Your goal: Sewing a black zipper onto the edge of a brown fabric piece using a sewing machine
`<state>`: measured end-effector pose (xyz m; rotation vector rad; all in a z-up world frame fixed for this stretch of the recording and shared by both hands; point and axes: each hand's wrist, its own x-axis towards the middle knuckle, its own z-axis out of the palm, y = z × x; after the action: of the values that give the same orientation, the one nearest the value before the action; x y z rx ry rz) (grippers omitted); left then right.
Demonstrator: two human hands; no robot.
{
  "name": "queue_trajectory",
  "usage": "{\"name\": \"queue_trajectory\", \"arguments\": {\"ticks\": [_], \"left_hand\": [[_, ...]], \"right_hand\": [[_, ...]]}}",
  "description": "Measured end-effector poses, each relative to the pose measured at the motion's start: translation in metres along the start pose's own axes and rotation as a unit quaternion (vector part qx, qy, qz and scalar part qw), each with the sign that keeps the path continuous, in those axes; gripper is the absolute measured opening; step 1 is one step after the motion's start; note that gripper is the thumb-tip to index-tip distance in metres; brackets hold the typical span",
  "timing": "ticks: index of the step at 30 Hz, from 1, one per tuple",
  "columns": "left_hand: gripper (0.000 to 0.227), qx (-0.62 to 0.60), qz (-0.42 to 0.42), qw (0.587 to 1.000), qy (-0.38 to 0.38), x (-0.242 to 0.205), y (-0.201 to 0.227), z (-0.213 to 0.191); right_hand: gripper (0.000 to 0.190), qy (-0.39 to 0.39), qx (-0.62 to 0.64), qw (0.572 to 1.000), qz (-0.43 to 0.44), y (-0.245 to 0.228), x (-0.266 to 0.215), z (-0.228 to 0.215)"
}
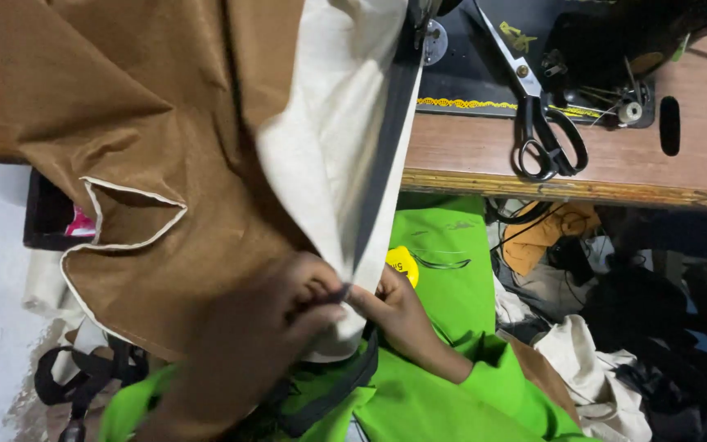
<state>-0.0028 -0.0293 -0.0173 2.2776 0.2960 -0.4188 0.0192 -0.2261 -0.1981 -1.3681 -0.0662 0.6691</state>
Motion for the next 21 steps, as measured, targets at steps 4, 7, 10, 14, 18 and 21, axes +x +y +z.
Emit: {"name": "queue_trajectory", "arguments": {"ticks": [4,7,10,14,18,21], "left_hand": [[0.027,-0.156,-0.092,0.981,-0.062,0.0,-0.006,0.028],[0.029,-0.088,0.099,0.99,0.047,-0.024,-0.003,0.026],[0.014,-0.094,0.17,0.981,-0.001,-0.027,0.012,0.027],[0.019,-0.044,0.195,0.978,-0.054,-0.013,-0.016,0.053],[0.031,0.042,0.143,0.988,-0.044,-0.02,-0.021,0.046],[0.033,0.077,0.148,0.985,-0.054,-0.019,-0.023,0.045]], "right_hand": [[0.036,-0.017,0.047,0.998,-0.037,-0.014,-0.018,-0.001],[0.025,-0.003,-0.012,1.0,-0.021,-0.002,-0.021,-0.008],[0.024,0.025,-0.017,0.999,-0.014,0.02,-0.023,-0.013],[0.012,0.057,-0.005,0.997,-0.05,0.031,-0.028,-0.023],[0.03,0.007,0.085,0.996,-0.017,-0.008,-0.041,-0.014],[0.039,-0.009,0.15,0.988,-0.016,-0.018,-0.043,-0.008]]}}
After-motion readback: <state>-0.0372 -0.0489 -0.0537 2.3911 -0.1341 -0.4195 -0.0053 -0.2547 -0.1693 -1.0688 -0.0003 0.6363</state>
